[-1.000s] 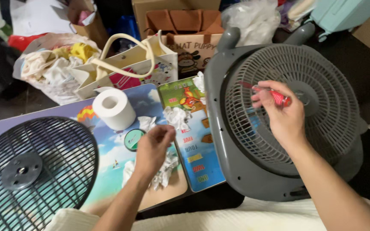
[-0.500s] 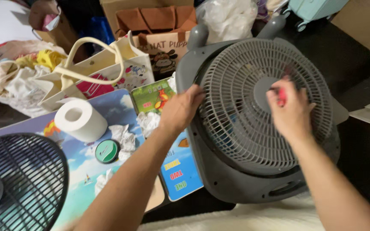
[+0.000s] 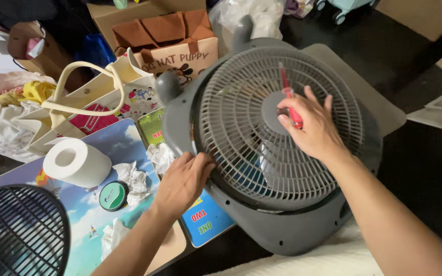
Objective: The person uses a red-handled screwdriver to loosen and remove screws from the front grille of a grey electric fan. The person repeatedly unscrews fasteners around the grille perimeter and removes the grille, placing it on the table.
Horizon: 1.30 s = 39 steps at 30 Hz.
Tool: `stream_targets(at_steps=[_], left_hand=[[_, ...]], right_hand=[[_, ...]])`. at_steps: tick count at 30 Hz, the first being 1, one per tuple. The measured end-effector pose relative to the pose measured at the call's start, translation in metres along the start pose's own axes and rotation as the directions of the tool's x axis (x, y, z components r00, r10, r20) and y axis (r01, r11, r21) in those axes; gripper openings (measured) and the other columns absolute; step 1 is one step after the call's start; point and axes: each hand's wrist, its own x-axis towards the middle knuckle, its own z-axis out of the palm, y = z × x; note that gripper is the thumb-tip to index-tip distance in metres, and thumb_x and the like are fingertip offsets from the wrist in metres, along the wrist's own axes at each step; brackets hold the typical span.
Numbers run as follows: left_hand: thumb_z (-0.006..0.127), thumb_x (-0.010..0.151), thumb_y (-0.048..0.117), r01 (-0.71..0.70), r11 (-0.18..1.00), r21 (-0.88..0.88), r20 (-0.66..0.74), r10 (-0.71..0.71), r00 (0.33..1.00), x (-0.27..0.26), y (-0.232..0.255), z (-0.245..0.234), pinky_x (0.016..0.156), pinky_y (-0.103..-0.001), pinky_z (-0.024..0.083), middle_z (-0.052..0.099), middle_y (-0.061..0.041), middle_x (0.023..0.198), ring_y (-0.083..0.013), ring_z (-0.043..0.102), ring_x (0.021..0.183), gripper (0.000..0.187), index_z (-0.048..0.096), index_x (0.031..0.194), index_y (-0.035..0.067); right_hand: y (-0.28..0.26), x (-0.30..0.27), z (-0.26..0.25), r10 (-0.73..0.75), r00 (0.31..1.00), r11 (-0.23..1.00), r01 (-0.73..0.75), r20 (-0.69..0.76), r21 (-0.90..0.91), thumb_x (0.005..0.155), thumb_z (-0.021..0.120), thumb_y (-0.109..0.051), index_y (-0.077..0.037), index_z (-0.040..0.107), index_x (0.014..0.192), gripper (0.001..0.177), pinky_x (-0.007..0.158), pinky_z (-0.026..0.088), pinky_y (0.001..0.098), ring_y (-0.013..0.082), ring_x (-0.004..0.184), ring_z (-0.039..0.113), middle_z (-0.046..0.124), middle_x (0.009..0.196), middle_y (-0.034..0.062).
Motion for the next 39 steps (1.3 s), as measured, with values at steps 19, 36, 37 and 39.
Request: stream_targets(at_steps=[19, 36, 37, 39], left_hand=[[0.071, 0.09, 0.017, 0.343, 0.91, -0.234, -0.028, -0.359, 0.933, -0.024, -0.008, -0.056, 0.076, -0.036, 0.056, 0.073, -0.009, 0.106, -0.0269, 0.07, 0.088, 0.017, 0.077, 0.103, 0.008], [0.072, 0.09, 0.023, 0.598, 0.665, -0.448, 0.09, -0.632, 0.769, -0.028, -0.019, -0.036, 0.075, -0.034, 0.057, 0.079, -0.009, 0.092, -0.0218, 0.072, 0.077, 0.026, 0.075, 0.111, 0.009], [0.072, 0.089, 0.022, 0.597, 0.651, -0.469, 0.076, -0.643, 0.762, -0.026, -0.02, -0.036, 0.075, -0.034, 0.058, 0.08, -0.009, 0.093, -0.0222, 0.073, 0.077, 0.027, 0.074, 0.112, 0.009], [0.073, 0.089, 0.024, 0.6, 0.745, -0.292, 0.062, -0.612, 0.789, -0.021, -0.025, -0.04, 0.075, -0.036, 0.057, 0.075, -0.012, 0.091, -0.0253, 0.072, 0.077, 0.024, 0.077, 0.108, 0.011]], right_hand=[[-0.146, -0.004, 0.01, -0.084, 0.995, 0.828, 0.035, 0.062, 0.559, 0.098, 0.064, -0.024, -0.01, 0.062, 0.125, 0.031, 0.085, 0.061, 0.0305, 0.0175, 0.101, 0.076, 0.076, 0.117, 0.0074], [-0.166, 0.002, 0.022, 0.004, 0.972, 0.811, -0.14, 0.235, 0.568, 0.097, 0.064, -0.03, -0.007, 0.063, 0.097, 0.022, 0.066, 0.057, 0.0304, 0.0151, 0.068, 0.076, 0.075, 0.074, 0.0041], [-0.166, 0.002, 0.021, -0.019, 0.974, 0.81, -0.118, 0.226, 0.574, 0.098, 0.064, -0.029, -0.007, 0.062, 0.098, 0.022, 0.066, 0.057, 0.0308, 0.0156, 0.069, 0.075, 0.075, 0.074, 0.0045], [-0.166, 0.003, 0.02, -0.061, 0.977, 0.808, -0.071, 0.203, 0.585, 0.098, 0.064, -0.028, -0.006, 0.062, 0.099, 0.022, 0.068, 0.057, 0.0315, 0.0165, 0.07, 0.074, 0.073, 0.074, 0.0051]])
